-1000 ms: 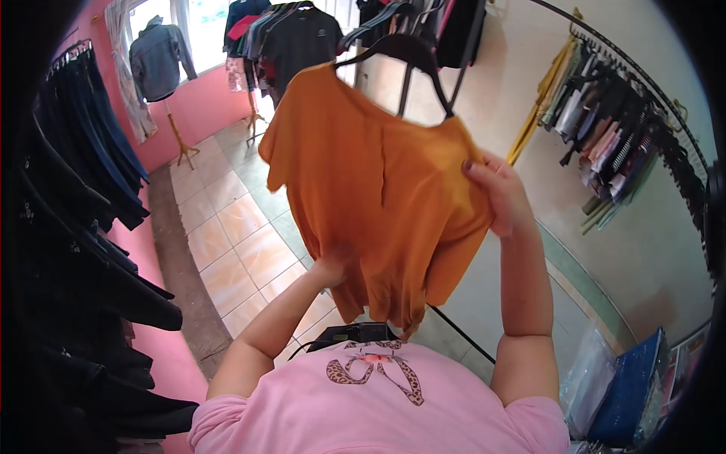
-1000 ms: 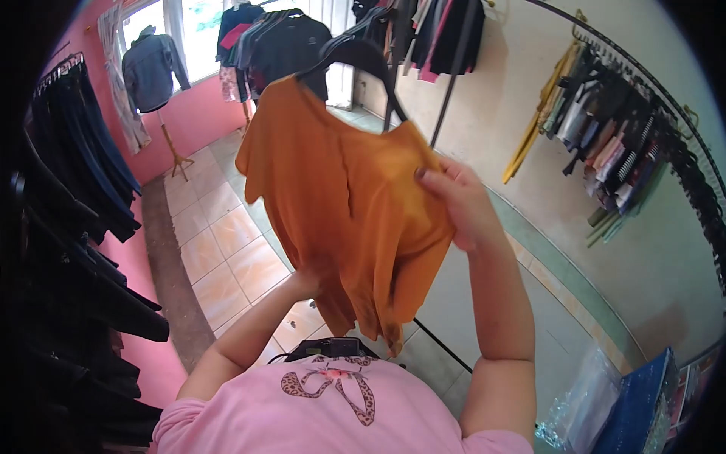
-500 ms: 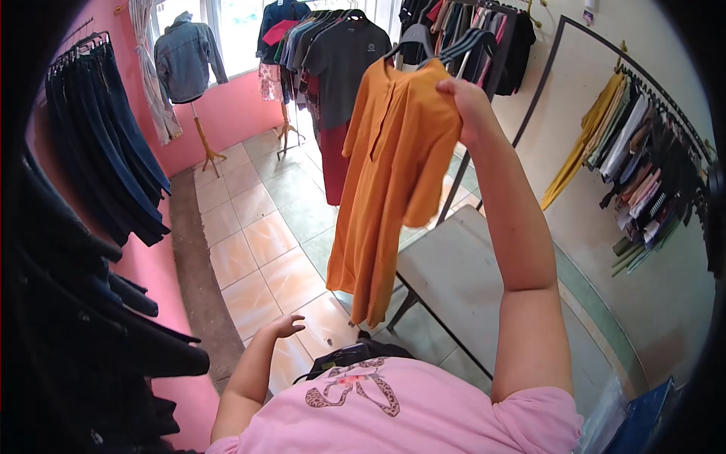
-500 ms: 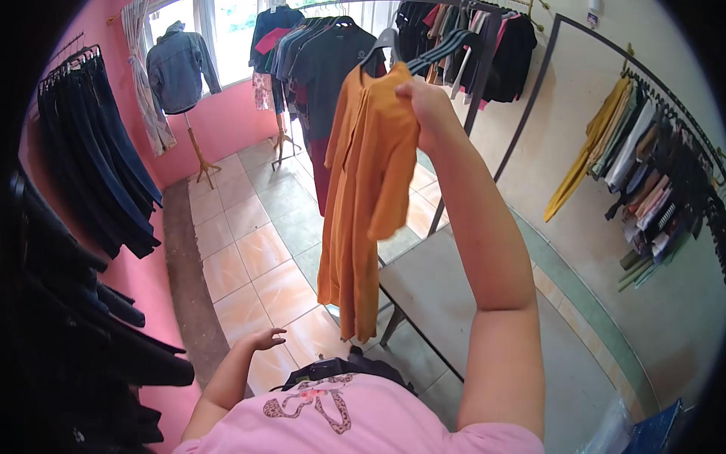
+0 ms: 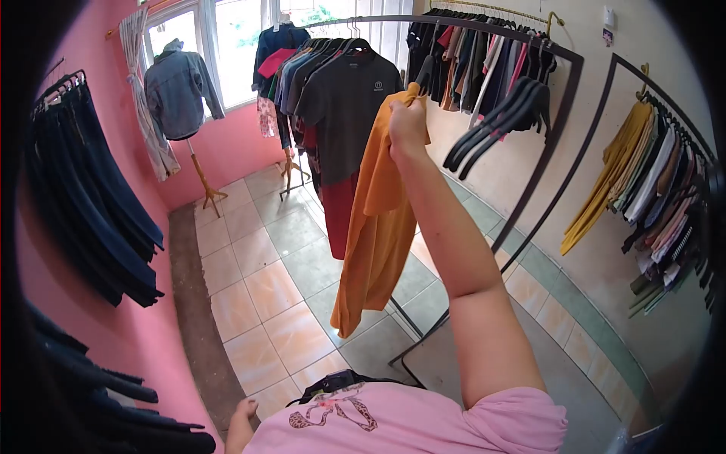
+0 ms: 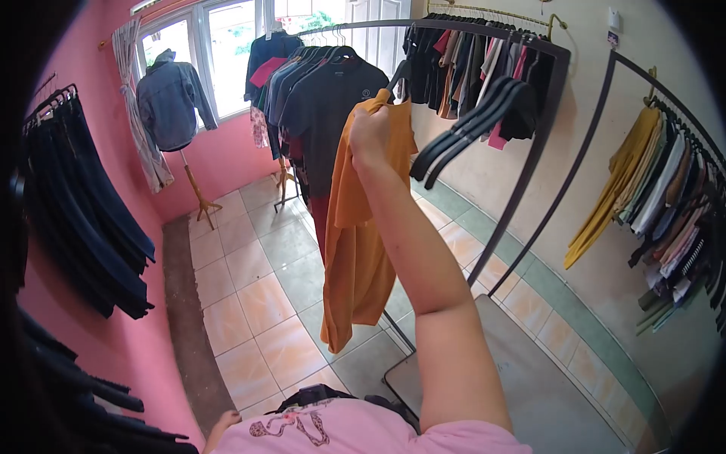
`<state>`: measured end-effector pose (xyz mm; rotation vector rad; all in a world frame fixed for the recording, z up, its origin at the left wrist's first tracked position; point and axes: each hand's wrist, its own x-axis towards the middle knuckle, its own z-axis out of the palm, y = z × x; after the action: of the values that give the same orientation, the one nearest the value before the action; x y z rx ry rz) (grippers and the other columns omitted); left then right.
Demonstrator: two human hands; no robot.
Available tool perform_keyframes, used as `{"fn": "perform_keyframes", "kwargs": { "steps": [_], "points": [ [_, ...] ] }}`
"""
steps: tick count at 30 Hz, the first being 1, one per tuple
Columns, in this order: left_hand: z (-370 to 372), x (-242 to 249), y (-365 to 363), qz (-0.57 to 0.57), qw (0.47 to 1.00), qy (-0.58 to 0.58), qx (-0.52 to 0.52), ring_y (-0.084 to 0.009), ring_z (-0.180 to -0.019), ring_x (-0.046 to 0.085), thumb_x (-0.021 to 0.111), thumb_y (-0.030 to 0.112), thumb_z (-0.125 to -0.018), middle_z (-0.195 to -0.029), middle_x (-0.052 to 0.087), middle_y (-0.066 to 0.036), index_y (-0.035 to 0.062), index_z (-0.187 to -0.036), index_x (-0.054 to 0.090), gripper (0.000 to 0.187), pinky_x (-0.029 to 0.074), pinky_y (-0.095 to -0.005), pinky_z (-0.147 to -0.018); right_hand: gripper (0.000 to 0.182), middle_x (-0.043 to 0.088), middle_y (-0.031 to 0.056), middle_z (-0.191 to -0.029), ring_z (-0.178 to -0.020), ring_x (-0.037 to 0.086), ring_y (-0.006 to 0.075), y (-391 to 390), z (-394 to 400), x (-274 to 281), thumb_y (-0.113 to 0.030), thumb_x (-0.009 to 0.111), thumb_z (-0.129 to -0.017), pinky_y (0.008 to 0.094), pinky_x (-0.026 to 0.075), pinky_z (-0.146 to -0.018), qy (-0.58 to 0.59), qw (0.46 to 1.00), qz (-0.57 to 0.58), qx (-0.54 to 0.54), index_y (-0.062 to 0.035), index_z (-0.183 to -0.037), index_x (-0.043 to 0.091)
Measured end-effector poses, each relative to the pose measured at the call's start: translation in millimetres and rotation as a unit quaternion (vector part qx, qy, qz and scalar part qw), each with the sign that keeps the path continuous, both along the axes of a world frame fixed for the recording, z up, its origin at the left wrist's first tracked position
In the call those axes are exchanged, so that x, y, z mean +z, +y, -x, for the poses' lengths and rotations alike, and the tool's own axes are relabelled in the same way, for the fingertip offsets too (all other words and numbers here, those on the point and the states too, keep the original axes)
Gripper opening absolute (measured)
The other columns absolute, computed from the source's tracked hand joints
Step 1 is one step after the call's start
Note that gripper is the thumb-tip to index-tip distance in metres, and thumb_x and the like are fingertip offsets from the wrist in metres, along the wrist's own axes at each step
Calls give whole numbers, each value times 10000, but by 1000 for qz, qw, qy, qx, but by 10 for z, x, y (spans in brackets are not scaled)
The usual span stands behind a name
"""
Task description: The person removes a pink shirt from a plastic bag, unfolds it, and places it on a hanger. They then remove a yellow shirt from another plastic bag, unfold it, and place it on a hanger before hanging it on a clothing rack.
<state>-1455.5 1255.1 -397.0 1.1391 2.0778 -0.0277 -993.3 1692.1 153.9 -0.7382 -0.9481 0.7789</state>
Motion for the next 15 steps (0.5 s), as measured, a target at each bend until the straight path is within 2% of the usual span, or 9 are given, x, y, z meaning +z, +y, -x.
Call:
{"fn": "perform_keyframes", "kwargs": {
  "steps": [2, 7, 11, 13, 15],
  "points": [
    [-84, -26, 121, 0, 1000, -20, 4, -245, -951, 607, 584, 357, -770, -1035, 634, -143, 72, -1107, 606, 442, 467, -338, -837, 224, 553, 139, -889, -805, 581, 216, 177, 57, 35, -62, 490, -785, 316, 450, -726, -42, 997, -11, -61, 45, -980, 472],
    [-49, -126, 491, 0, 995, -97, 21, -240, -926, 607, 573, 317, -777, -1018, 639, -136, 63, -1101, 609, 413, 470, -335, -815, 209, 535, 194, -851, -792, 577, 308, 641, 200, 195, -59, 484, -774, 368, 449, -745, -90, 975, -103, -174, 59, -938, 432],
    [217, -200, 1027, -7, 988, -154, 22, -236, -906, 608, 565, 285, -783, -1005, 642, -130, 56, -1096, 610, 391, 472, -334, -797, 250, 536, 217, -864, -805, 573, 340, 1234, 215, 135, -89, 525, -767, 381, 447, -753, -113, 966, -79, -219, 61, -941, 426],
    [429, -278, 1296, -7, 983, -182, 22, -235, -896, 608, 560, 269, -786, -998, 644, -127, 52, -1093, 611, 380, 473, -333, -789, 306, 536, 229, -875, -822, 567, 362, 1472, 256, 20, -122, 573, -747, 399, 442, -759, -145, 964, -13, -221, 62, -943, 428],
    [695, -324, 1644, -10, 978, -207, 22, -233, -886, 608, 556, 253, -789, -991, 646, -124, 48, -1091, 612, 369, 474, -332, -780, 326, 535, 226, -884, -831, 566, 363, 1734, 285, -149, -132, 588, -738, 401, 442, -762, -181, 950, -27, -252, 63, -946, 430]
  ]
}}
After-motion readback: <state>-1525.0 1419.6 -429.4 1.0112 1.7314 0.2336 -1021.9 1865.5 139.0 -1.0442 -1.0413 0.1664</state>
